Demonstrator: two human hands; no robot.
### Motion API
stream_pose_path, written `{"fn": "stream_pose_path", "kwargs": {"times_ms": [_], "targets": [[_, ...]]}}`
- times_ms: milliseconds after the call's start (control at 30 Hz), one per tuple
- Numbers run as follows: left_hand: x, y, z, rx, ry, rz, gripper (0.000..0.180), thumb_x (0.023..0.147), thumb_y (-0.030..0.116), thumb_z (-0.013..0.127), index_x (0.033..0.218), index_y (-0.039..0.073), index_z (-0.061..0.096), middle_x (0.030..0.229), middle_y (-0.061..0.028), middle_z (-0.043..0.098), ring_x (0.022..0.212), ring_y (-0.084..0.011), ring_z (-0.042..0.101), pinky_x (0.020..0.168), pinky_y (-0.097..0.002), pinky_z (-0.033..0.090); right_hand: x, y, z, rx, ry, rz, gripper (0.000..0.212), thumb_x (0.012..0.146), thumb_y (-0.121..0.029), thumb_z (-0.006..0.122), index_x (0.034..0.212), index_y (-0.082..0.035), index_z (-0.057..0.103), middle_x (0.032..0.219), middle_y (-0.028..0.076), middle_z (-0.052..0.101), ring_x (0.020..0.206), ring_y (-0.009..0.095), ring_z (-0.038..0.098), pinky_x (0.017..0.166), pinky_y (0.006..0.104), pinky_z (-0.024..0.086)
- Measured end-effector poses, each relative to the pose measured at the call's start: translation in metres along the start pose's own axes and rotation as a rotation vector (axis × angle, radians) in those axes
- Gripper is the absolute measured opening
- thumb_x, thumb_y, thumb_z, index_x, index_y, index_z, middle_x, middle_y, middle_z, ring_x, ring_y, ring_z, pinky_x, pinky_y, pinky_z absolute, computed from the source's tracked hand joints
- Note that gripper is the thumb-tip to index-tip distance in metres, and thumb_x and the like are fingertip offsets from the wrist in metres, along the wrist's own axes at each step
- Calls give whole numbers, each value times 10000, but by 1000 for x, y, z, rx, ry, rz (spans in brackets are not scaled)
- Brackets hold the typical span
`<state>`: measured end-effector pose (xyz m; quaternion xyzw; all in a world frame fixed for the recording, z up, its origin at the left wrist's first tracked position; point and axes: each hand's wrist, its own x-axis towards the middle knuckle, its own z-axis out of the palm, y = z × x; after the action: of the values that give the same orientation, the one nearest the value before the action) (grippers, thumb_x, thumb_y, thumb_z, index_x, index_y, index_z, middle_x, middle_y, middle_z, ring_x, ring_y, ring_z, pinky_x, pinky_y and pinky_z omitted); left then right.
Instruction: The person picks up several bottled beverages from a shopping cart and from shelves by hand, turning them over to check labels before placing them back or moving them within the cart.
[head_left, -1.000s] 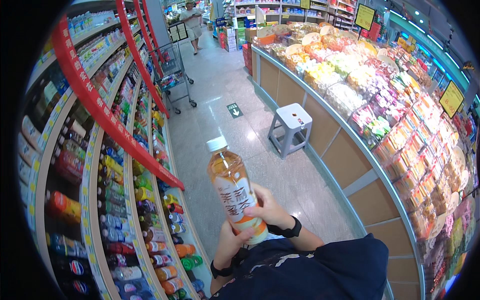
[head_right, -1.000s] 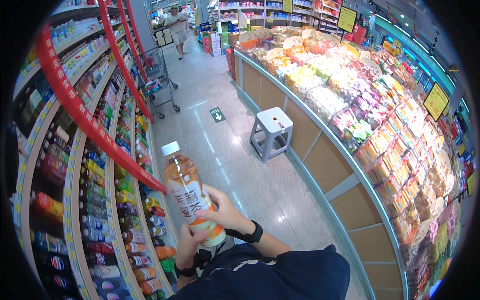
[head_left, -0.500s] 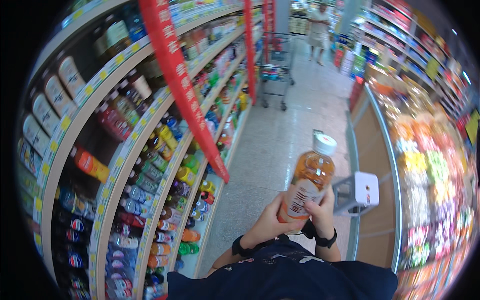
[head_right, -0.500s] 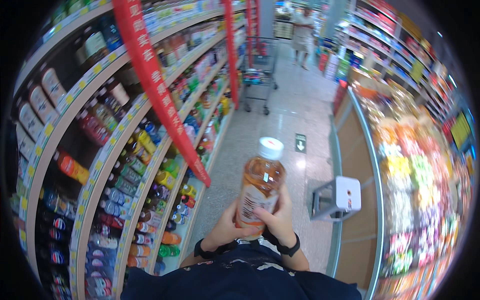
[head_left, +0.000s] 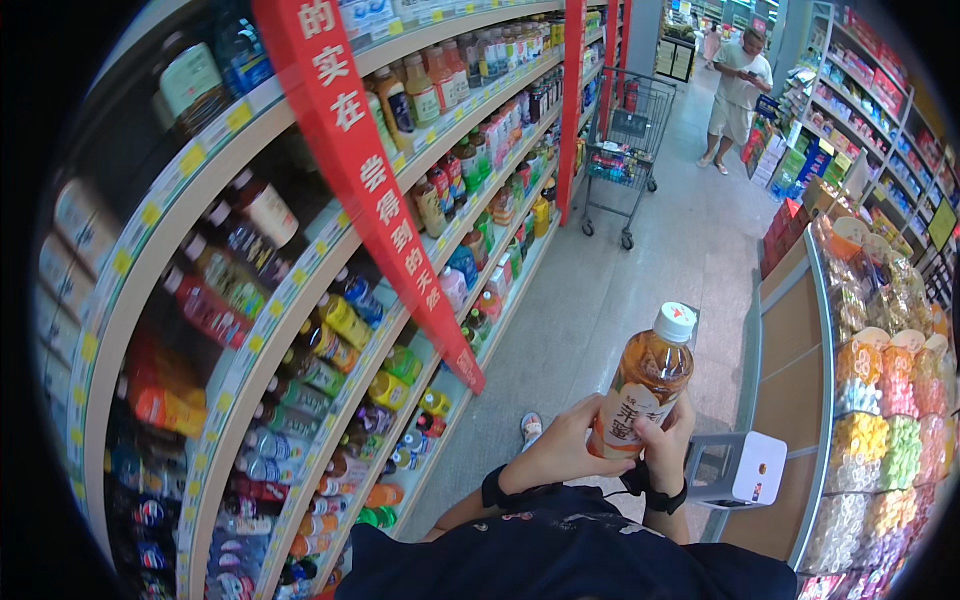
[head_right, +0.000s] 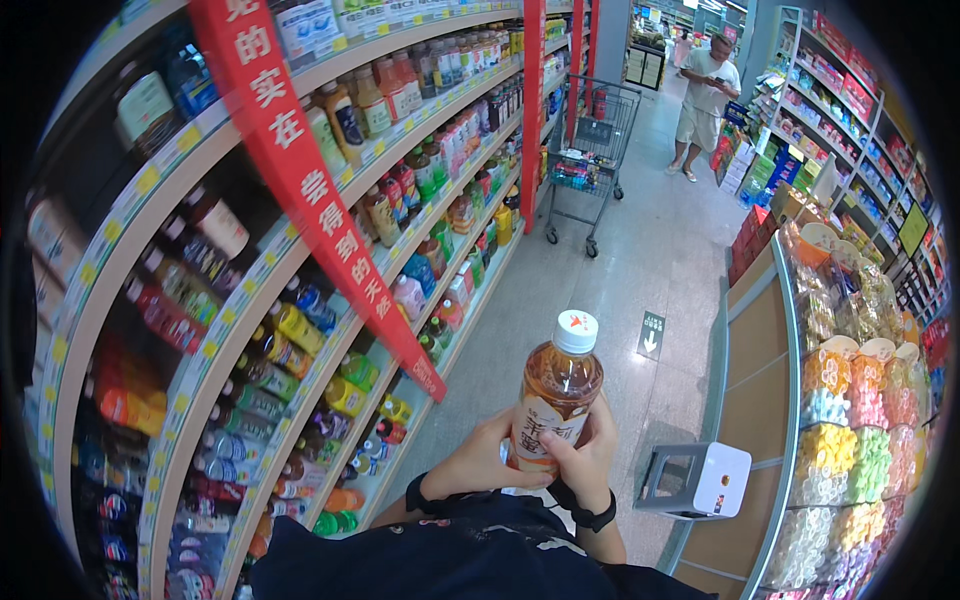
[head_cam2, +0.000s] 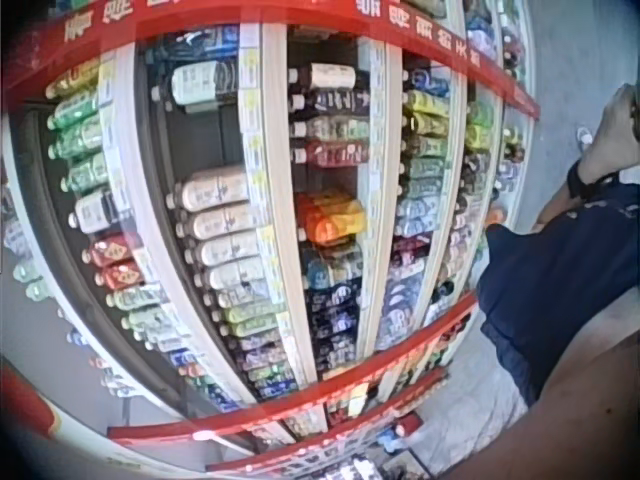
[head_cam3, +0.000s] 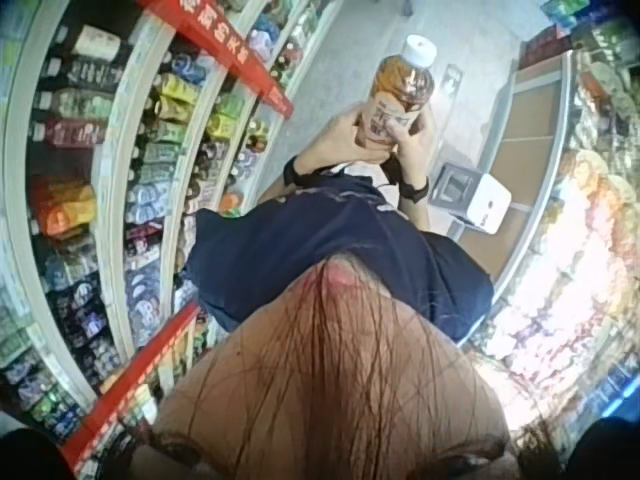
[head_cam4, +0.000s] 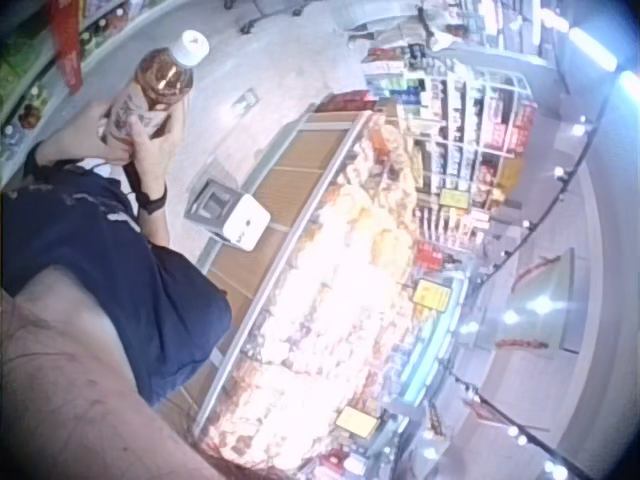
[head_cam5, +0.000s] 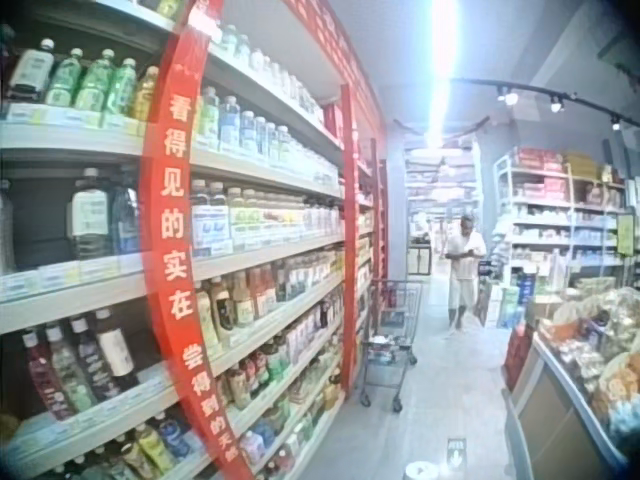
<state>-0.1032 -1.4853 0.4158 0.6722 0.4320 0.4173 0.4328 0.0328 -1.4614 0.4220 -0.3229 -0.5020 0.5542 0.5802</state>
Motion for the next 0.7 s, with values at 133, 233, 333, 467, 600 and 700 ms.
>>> {"fn": "stream_pose_path", "kwargs": {"times_ms": [133,233,333,467,600,700], "targets": [[71,-9,-48,149,134,142,560,532,241,731,955,-10,463,897,-154,511,835,-281,520,721,-323,420,81,4,11,33,-75,-34,631,601,-194,665,1111,29,368,1037,98,468,960,173,456,832,299,348],[106,-20,-73,149,221,206,517,521,209,738,912,-6,477,841,-142,513,782,-280,525,681,-328,427,129,16,20,1,-143,-29,642,603,-190,668,1120,23,355,1044,101,465,965,175,454,837,299,344],[133,-32,-97,159,305,181,515,521,208,736,910,-8,477,847,-140,513,782,-279,525,679,-325,428,167,29,31,-44,-197,13,658,581,-155,693,1119,22,359,1054,102,459,981,175,446,847,302,337],[159,-59,-127,162,373,62,513,520,205,732,921,9,480,862,-138,516,834,-286,506,716,-340,407,228,61,48,-73,-302,68,692,538,-120,718,1116,23,367,1064,98,453,992,177,440,856,299,329],[181,-112,-157,254,534,-55,544,515,210,726,948,5,469,898,-139,510,877,-301,488,743,-345,397,280,97,72,-170,-456,73,647,520,-155,711,1072,29,426,1053,103,458,999,194,440,863,300,321],[183,-148,-172,314,756,-57,548,514,191,722,976,25,478,925,-130,515,899,-277,489,754,-341,393,304,124,101,-172,-572,57,610,521,-181,711,1029,29,446,1009,118,478,966,201,454,841,304,335]]}}
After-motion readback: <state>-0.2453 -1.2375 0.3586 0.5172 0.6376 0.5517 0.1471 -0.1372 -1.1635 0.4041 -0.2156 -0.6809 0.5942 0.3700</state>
